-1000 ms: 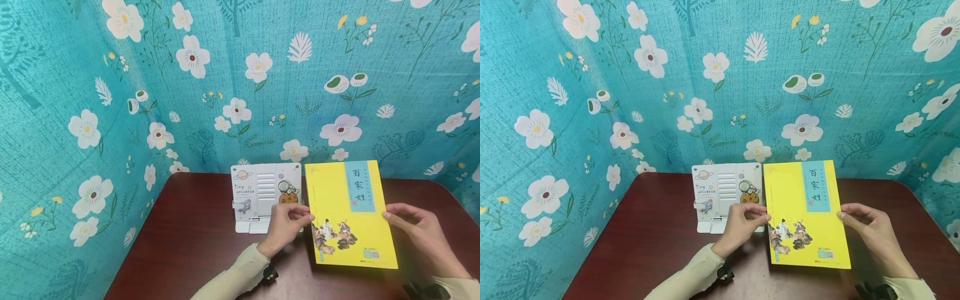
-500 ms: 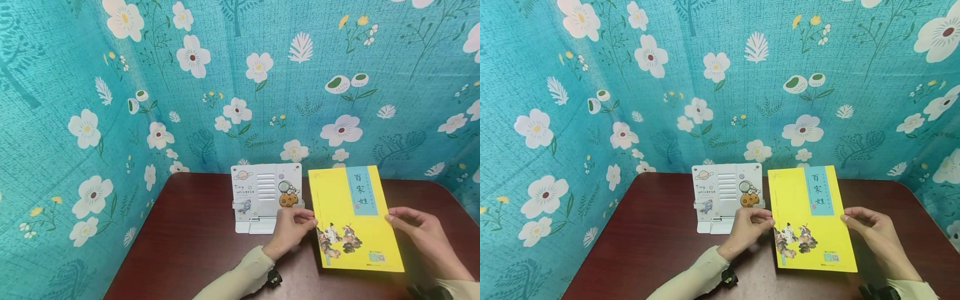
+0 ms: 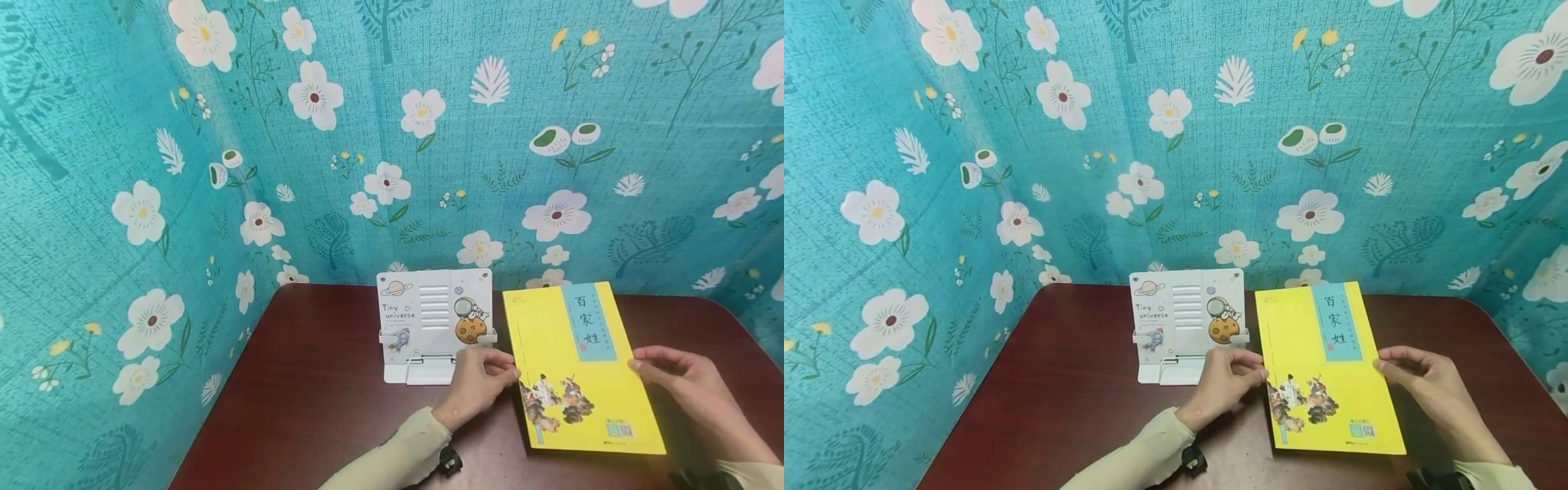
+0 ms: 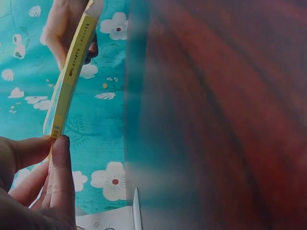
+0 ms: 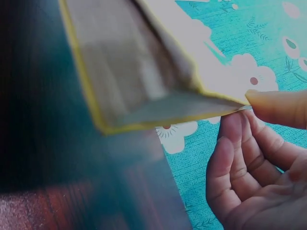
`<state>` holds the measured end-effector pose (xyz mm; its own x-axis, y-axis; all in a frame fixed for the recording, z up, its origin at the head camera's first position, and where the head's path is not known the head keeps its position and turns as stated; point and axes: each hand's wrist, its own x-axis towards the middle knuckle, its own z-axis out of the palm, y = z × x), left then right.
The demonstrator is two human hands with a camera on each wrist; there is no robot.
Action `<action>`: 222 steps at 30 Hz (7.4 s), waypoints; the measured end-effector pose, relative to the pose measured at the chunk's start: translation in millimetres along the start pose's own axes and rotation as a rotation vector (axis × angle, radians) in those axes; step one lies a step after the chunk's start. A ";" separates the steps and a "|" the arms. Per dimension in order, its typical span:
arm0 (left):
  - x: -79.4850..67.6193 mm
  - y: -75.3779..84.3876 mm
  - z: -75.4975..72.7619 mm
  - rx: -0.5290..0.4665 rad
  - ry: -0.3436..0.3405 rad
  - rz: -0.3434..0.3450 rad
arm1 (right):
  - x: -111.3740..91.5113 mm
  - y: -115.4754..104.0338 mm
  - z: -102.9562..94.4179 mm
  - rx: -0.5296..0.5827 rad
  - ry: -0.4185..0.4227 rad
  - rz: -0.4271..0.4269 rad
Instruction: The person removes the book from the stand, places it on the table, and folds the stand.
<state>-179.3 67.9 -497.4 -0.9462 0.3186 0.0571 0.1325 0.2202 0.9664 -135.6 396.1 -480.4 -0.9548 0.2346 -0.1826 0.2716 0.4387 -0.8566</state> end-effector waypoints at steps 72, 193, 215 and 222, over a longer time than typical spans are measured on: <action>7.4 -13.8 3.8 0.210 -0.315 -0.154 | 23.1 29.8 8.1 -0.312 -0.186 0.039; -2.5 8.4 -114.1 0.136 0.291 0.150 | 16.3 -97.9 99.0 -0.241 -0.166 -0.449; -7.4 -2.5 -148.3 0.175 0.401 0.143 | 29.1 -103.9 115.0 -0.243 -0.164 -0.449; -5.8 1.3 -160.6 0.138 0.430 0.144 | 33.6 -106.5 120.4 -0.225 -0.168 -0.447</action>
<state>-221.1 -81.7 -456.2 -0.9478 -0.0492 0.3151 0.2821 0.3312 0.9004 -211.2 252.8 -453.5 -0.9846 -0.1523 0.0859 -0.1648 0.6436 -0.7474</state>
